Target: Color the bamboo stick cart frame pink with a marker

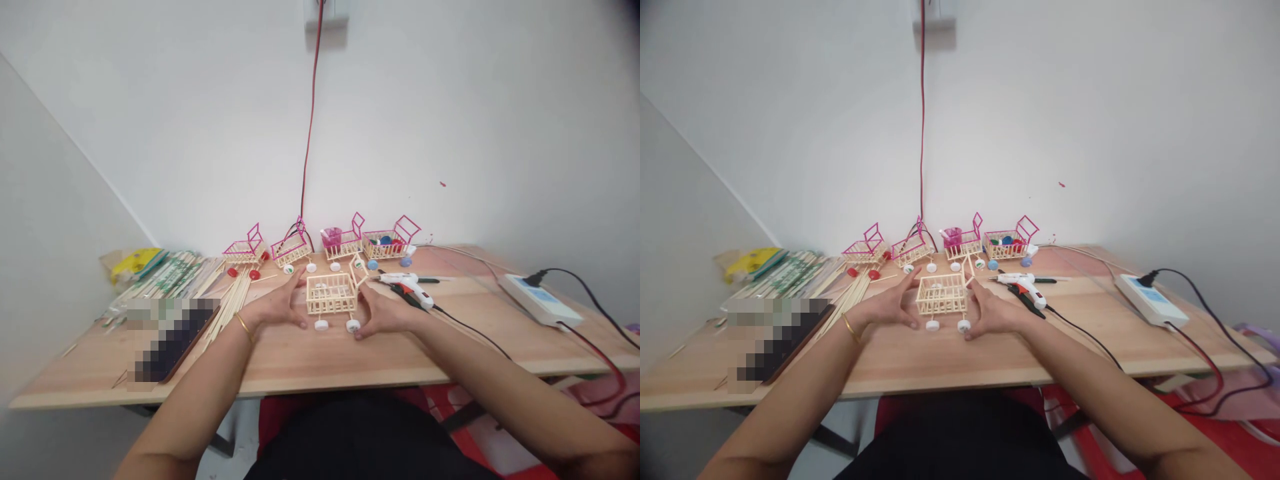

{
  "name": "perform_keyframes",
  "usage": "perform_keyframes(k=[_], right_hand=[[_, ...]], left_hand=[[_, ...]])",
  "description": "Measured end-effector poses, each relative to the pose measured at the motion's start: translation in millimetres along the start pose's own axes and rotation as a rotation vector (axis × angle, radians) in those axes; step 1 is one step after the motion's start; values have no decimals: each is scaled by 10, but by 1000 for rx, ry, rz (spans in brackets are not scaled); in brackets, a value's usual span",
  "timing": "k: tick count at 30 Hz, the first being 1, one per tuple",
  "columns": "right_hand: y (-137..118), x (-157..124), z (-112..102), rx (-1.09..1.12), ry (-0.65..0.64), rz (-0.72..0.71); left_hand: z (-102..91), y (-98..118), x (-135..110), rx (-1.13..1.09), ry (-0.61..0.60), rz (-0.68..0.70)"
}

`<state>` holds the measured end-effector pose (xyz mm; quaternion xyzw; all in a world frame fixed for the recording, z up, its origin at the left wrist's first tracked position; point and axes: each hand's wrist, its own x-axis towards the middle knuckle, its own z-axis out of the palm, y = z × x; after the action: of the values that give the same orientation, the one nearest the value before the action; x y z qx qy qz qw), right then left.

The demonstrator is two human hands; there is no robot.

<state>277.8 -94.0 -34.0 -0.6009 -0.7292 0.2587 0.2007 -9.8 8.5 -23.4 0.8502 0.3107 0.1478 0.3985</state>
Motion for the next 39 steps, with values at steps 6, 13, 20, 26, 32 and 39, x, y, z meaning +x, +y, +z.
perform_keyframes(k=[6,13,20,26,32,39], right_hand=[[-17,-19,-4,14,9,4],[-42,-62,-18,10,10,49],[-15,-85,-22,-56,5,59],[20,-87,-5,-60,2,57],[-4,-84,4,-35,3,61],[-6,-72,28,49,15,43]], left_hand=[[-43,-120,12,177,21,-16],[-242,-101,25,538,450,-150],[-217,24,6,594,251,-468],[-92,14,26,672,180,-551],[-330,1,-18,717,413,-603],[-157,-6,82,287,216,-208]])
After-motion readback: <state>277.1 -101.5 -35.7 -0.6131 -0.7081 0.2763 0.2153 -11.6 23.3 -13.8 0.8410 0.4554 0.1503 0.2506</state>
